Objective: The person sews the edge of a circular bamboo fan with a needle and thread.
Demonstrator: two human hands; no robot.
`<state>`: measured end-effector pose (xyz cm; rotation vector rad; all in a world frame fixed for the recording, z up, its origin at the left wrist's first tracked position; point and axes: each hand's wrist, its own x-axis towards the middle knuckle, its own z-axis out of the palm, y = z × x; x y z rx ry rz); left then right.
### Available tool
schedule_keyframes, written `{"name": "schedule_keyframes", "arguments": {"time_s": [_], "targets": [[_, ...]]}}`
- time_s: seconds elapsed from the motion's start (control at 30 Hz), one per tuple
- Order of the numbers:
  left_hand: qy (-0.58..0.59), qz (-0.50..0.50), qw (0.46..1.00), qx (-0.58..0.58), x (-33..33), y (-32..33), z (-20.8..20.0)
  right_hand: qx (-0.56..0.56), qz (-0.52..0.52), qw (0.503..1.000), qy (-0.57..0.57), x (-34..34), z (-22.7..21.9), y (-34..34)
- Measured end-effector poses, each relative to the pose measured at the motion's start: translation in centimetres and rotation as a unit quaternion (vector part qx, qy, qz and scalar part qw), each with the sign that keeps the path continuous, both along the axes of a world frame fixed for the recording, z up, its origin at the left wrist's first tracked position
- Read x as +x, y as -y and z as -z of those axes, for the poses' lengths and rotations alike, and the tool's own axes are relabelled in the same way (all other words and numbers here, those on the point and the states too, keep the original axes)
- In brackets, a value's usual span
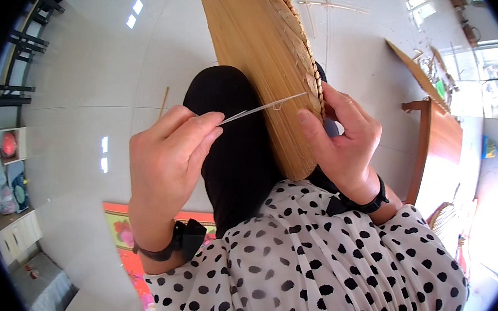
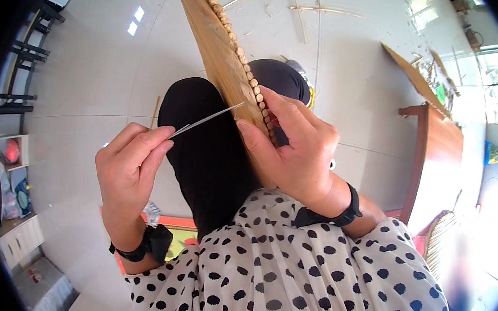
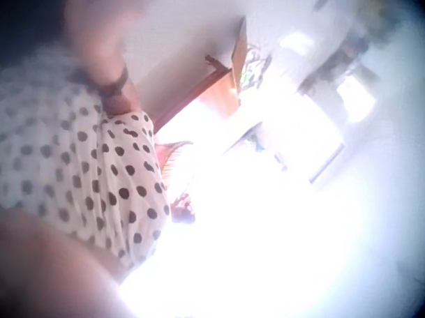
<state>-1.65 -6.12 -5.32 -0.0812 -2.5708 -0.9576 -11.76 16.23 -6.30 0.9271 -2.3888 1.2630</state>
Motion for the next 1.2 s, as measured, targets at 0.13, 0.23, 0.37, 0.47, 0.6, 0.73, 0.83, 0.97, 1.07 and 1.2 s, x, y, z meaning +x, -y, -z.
{"name": "schedule_keyframes", "arguments": {"time_s": [0.13,0.23,0.37,0.47,0.6,0.73,0.83,0.97,1.07,1.2], "targets": [[0.060,0.065,0.986,0.143,0.7,0.7,0.3,0.017,0.018,1.000,0.001,0.6,0.3,0.3],[0.099,0.113,0.940,0.308,0.8,0.7,0.3,0.018,0.030,0.999,0.002,0.9,0.7,0.2],[0.006,0.161,0.964,0.210,-0.6,0.0,1.8,0.012,0.050,0.998,0.021,1.4,1.0,0.4],[-0.076,0.108,0.969,0.210,-2.0,-1.8,2.3,0.002,0.064,0.998,0.026,1.5,1.4,0.5],[-0.132,0.065,0.977,0.158,-3.0,-3.3,2.3,0.005,0.079,0.997,0.015,1.6,1.7,0.5],[-0.142,0.053,0.980,0.126,-3.2,-3.5,2.3,0.035,0.082,0.996,-0.016,1.8,1.3,0.6],[-0.153,0.051,0.979,0.122,-3.4,-3.4,2.5,0.025,0.077,0.997,-0.021,1.7,1.5,0.7],[-0.158,0.056,0.981,0.102,-3.7,-3.4,2.6,0.030,0.084,0.996,-0.028,1.8,1.5,0.9],[-0.149,0.051,0.983,0.095,-3.8,-3.5,2.6,0.029,0.085,0.996,-0.031,1.8,1.5,0.8],[-0.141,0.051,0.985,0.082,-3.8,-3.4,2.5,0.028,0.083,0.995,-0.037,1.7,1.6,0.8]]}}
